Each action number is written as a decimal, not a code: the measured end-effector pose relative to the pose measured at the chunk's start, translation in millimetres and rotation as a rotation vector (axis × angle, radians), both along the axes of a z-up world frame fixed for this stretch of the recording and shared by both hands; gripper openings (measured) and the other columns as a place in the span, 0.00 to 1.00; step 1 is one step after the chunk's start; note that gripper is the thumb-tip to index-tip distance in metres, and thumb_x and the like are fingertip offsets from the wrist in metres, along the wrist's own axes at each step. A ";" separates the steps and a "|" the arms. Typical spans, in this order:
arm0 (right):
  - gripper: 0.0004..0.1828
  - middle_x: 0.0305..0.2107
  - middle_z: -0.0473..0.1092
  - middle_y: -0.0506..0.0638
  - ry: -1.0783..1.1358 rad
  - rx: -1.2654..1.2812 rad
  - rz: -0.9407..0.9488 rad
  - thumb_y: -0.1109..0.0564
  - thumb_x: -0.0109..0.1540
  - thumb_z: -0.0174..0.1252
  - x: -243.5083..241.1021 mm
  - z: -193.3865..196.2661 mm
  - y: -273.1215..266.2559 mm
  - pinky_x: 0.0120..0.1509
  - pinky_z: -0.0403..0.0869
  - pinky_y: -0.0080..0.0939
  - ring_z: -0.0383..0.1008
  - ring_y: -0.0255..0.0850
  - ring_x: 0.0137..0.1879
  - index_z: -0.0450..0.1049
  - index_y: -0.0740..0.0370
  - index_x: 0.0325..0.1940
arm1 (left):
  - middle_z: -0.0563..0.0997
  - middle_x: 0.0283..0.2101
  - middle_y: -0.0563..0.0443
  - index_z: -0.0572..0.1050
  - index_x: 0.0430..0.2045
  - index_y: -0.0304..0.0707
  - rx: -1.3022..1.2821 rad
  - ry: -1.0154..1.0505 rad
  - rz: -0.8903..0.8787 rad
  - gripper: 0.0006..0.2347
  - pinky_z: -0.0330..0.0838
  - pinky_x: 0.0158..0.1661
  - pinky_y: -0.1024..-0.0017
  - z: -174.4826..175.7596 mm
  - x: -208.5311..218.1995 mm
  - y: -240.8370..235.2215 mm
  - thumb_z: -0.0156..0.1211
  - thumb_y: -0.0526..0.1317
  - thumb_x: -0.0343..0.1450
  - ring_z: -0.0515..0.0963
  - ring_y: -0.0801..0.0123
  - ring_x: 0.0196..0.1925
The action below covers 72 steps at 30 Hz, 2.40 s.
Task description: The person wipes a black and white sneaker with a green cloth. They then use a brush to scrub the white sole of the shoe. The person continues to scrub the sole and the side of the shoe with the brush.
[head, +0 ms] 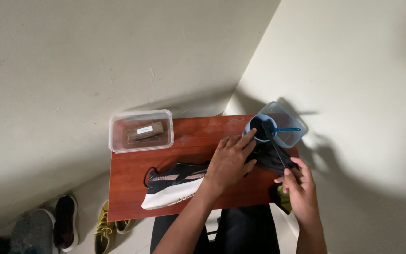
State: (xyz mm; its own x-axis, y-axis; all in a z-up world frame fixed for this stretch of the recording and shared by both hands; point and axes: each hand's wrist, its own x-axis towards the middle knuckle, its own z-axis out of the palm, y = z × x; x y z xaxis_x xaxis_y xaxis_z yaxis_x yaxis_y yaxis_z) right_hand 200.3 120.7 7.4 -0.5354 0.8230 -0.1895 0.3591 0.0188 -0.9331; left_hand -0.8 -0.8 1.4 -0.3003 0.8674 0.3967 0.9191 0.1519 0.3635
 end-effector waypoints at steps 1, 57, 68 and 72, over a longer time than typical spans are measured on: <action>0.28 0.20 0.64 0.53 -0.001 0.000 0.004 0.53 0.68 0.52 0.0 -2.1 0.0 0.35 0.69 0.39 0.77 0.46 0.34 0.60 0.62 0.72 | 0.64 0.74 0.50 0.74 0.53 0.41 0.000 -0.001 0.004 0.20 0.70 0.54 0.53 -1.5 0.7 -0.6 0.65 0.47 0.69 0.77 0.51 0.56; 0.13 0.30 0.68 0.57 0.231 -0.106 0.016 0.54 0.71 0.48 -13.6 -49.0 -3.9 0.39 0.67 0.40 0.65 0.42 0.30 0.69 0.68 0.49 | 0.62 0.74 0.48 0.75 0.55 0.39 0.094 -0.109 -0.007 0.19 0.74 0.47 0.50 -8.0 -1.4 -1.2 0.62 0.46 0.71 0.81 0.44 0.43; 0.16 0.21 0.58 0.51 0.432 -0.290 0.202 0.50 0.72 0.47 2.0 -37.0 -38.5 0.31 0.62 0.40 0.57 0.40 0.25 0.67 0.68 0.48 | 0.77 0.64 0.46 0.72 0.61 0.39 0.041 -0.419 0.158 0.27 0.64 0.64 0.55 32.8 -43.5 -181.0 0.64 0.52 0.69 0.71 0.54 0.68; 0.19 0.27 0.68 0.53 0.153 -0.224 0.347 0.49 0.69 0.50 -0.2 -10.8 -56.7 0.45 0.69 0.40 0.68 0.40 0.33 0.73 0.69 0.43 | 0.66 0.72 0.51 0.66 0.66 0.40 -0.282 -0.475 0.187 0.38 0.43 0.71 0.43 5.5 -35.2 -224.6 0.70 0.58 0.64 0.59 0.58 0.75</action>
